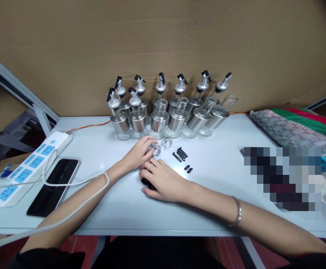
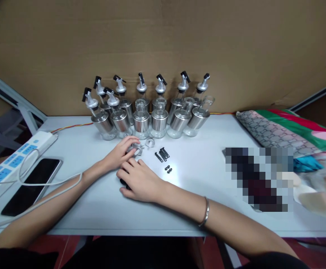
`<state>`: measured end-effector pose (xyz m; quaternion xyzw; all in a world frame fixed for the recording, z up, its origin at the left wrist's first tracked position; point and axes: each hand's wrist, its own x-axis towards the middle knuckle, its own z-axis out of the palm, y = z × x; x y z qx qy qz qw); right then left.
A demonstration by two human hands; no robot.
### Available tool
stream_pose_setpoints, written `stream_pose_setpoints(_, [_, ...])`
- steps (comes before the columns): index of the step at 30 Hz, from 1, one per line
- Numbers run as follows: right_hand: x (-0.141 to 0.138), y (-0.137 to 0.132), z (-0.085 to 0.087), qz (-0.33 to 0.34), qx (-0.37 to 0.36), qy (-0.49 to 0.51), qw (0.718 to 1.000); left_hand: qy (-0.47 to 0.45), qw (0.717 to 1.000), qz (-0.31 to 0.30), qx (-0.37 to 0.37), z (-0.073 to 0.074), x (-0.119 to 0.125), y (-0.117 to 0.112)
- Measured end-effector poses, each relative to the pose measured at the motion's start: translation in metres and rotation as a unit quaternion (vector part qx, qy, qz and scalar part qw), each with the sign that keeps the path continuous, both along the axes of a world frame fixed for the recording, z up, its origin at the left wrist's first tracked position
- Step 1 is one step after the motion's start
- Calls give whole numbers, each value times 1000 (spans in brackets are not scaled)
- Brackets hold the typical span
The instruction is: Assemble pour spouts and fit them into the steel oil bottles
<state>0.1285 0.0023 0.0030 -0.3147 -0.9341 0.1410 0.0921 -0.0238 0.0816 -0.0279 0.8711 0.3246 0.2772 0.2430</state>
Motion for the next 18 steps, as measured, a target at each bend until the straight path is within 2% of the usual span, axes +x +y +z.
stream_pose_setpoints(10, [1,-1,0,18,0,13,1000,-27,999,21,-5,-4,0,-2])
stream_pose_setpoints(12, [3,1,8,43,1,30,999,-37,999,30,-11,-4,0,-1])
stream_pose_setpoints(15, [12,10,28,67,11,46,997,-48,998,37,-17,-4,0,-1])
stream_pose_setpoints(18, [32,25,47,4,9,59,998,-50,997,42,-29,-3,-1,-2])
